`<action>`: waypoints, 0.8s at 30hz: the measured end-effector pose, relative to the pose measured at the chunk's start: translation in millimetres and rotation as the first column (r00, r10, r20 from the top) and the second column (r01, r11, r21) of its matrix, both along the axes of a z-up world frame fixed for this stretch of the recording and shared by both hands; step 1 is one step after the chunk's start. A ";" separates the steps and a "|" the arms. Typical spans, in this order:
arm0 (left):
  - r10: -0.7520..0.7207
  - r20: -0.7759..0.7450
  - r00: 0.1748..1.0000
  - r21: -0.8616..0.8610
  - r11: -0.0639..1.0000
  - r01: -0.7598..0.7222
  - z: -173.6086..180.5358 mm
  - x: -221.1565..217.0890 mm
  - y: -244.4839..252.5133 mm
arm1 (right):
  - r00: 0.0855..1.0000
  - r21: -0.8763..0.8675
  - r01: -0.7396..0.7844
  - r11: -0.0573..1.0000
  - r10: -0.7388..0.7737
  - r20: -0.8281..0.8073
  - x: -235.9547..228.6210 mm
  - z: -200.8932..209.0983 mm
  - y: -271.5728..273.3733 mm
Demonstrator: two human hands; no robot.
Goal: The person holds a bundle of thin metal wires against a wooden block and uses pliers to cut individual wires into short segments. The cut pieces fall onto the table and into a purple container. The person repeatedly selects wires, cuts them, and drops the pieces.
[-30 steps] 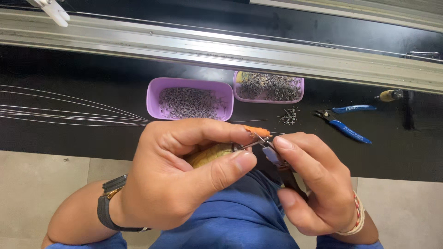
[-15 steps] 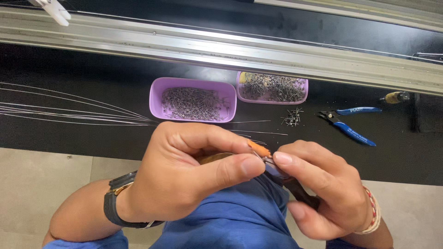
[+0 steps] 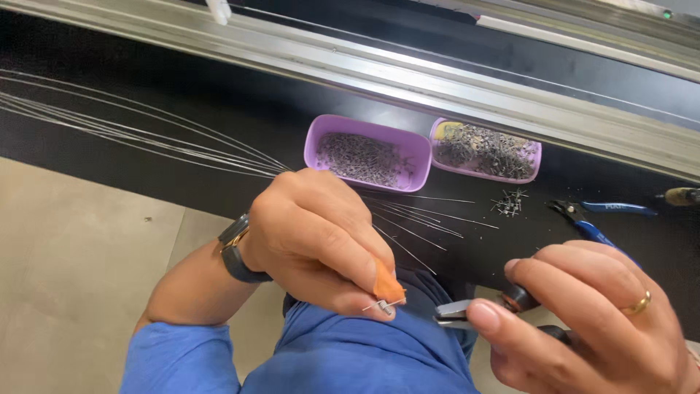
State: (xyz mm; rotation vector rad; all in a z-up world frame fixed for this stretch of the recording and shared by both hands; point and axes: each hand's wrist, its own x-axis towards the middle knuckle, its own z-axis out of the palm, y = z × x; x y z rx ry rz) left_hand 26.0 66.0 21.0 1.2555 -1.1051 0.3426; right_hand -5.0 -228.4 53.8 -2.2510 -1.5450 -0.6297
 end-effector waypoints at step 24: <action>-0.008 -0.281 0.960 0.096 0.995 0.037 7.9 -12.4 3.6 | 0.990 -0.068 -0.028 0.997 0.019 -0.141 6.9 22.4 19.6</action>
